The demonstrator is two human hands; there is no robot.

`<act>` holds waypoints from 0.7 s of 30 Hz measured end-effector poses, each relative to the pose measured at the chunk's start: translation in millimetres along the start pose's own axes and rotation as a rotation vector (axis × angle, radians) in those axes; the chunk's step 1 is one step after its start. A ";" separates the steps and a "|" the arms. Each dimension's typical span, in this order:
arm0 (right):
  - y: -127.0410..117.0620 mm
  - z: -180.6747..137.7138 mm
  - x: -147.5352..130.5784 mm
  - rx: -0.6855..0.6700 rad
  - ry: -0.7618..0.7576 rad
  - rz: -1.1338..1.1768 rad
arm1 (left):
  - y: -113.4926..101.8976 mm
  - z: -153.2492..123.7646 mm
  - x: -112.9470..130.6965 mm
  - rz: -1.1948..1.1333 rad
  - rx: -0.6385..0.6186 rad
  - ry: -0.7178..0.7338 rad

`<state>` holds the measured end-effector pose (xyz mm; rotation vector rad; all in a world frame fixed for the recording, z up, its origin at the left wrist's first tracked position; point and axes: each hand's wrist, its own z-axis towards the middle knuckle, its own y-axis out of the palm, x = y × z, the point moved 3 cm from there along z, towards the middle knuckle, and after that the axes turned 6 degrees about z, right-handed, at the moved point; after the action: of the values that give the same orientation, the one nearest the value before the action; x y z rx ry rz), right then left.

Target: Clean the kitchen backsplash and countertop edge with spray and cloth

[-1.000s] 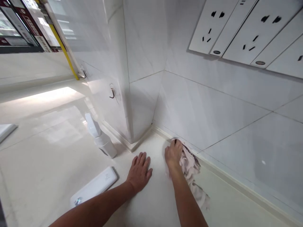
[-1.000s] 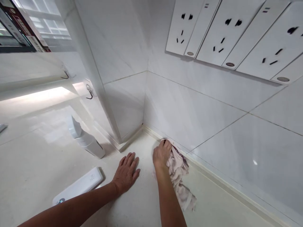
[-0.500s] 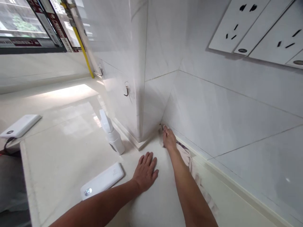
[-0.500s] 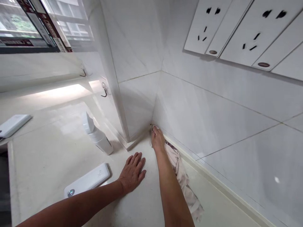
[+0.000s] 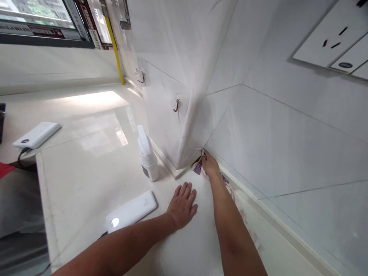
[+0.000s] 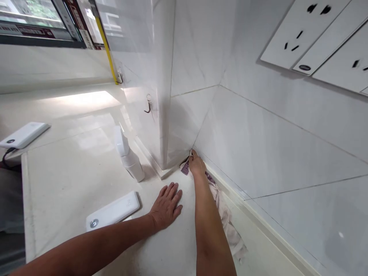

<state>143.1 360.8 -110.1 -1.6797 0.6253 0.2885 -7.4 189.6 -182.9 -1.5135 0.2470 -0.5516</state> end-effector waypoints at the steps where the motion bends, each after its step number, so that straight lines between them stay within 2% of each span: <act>1: 0.2 2.2 1.6 0.001 -0.012 0.006 | -0.4 -0.1 0.3 -0.005 0.001 0.000; 9: 3.3 1.7 14.9 0.017 -0.107 0.052 | -1.0 -0.3 0.6 -0.020 -0.025 0.003; 16: 14.8 -3.9 9.2 0.031 0.020 -0.036 | 2.6 -1.5 -0.3 -0.019 -0.024 0.016; 21: 3.2 2.9 3.6 0.000 0.001 -0.105 | 2.3 -0.7 0.5 -0.007 -0.019 0.012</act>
<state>144.8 362.4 -115.2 -1.7068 0.5363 0.2127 -6.9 188.6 -185.0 -1.5305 0.2571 -0.5662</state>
